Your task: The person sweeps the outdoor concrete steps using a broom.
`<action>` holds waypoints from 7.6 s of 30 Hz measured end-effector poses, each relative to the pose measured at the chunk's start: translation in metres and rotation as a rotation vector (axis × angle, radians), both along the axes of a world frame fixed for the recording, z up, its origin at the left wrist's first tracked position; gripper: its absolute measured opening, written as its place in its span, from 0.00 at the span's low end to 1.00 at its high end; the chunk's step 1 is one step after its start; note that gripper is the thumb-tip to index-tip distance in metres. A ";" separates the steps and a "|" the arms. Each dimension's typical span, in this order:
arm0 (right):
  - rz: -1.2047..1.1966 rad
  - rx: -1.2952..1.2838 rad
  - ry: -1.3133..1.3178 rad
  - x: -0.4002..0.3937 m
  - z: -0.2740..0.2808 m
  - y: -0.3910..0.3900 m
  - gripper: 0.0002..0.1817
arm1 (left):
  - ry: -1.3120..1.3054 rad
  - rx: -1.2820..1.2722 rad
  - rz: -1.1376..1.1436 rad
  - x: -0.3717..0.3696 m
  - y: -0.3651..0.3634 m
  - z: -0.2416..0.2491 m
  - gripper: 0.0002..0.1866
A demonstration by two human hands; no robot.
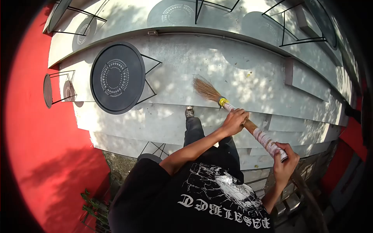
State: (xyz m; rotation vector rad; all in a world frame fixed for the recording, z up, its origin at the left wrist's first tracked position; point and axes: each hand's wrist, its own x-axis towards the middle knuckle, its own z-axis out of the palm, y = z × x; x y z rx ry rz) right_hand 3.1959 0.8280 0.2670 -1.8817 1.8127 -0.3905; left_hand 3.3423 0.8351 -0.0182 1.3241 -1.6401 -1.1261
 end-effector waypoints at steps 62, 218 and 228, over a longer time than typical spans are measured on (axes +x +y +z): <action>-0.216 0.065 0.384 -0.365 -0.036 0.171 0.19 | 0.103 -0.231 -0.668 -0.464 0.013 -0.084 0.13; 0.097 0.321 -0.507 -0.948 -0.263 0.248 0.16 | 0.238 0.172 -0.021 -1.005 0.287 -0.226 0.14; 0.025 0.159 -0.628 -1.031 -0.200 0.260 0.21 | 0.118 0.256 -0.223 -1.086 0.276 -0.139 0.16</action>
